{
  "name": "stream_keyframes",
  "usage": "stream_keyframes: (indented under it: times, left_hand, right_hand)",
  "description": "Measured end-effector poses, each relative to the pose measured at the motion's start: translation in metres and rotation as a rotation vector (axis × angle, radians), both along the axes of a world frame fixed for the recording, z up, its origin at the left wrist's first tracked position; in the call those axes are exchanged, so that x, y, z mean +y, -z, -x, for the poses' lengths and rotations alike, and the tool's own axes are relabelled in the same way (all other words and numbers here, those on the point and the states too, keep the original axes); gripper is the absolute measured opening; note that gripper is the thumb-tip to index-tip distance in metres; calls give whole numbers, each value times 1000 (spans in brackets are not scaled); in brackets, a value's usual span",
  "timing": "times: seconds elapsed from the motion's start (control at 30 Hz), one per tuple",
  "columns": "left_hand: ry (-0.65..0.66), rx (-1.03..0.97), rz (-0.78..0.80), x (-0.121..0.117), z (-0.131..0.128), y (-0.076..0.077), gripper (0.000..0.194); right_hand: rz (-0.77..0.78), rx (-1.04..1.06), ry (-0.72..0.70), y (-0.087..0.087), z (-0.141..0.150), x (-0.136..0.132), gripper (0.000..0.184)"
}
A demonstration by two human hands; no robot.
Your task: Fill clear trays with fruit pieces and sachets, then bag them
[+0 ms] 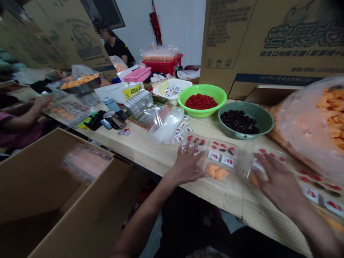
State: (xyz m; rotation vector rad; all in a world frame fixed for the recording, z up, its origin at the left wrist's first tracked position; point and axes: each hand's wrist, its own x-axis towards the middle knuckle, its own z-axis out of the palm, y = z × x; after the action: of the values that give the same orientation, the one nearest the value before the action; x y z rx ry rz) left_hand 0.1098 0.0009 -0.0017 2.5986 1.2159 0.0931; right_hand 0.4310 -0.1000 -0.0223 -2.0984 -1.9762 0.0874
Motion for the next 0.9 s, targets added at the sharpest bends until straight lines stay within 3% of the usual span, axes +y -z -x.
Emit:
stream_keyframes:
  times: [0.07,0.13,0.23,0.3,0.4,0.5,0.6,0.73,0.8,0.9]
  left_hand:
    - [33,95,76,8,28,7,99]
    - [33,130,63,6,37,16,91]
    - [-55,124,-41,-8,29,31,70]
    - [-118,111,-75,-24,20,41,64]
    - [-125,52,-77,-46,13,53,58]
    - [-18,-37,-41,-54,15,57,54]
    - [58,-146,46,-48,20,50,52]
    - [55,-358,174,-34,34,36,52]
    - [-14,-512,170,-24,44,36,42]
    - [-327,-675,2,11,60,39,21]
  right_hand:
    - [105,81,-206,-12,57,47,56]
    - [189,105,-343,-15,103,95,57]
    - [315,73,-355,-12,144,150,58]
    - [340,59,-355,-10,157,169,54]
    - [320,-5,-344,-9,165,171,42]
    - [265,-134,-225,-5,172,160,38]
    - [205,-134,-260,8,180,152,52]
    - [291,-63,-269,31,188,151,59]
    - [271,-74,-257,38,188,151,61]
    - [206,-116,-279,42,187,145,63]
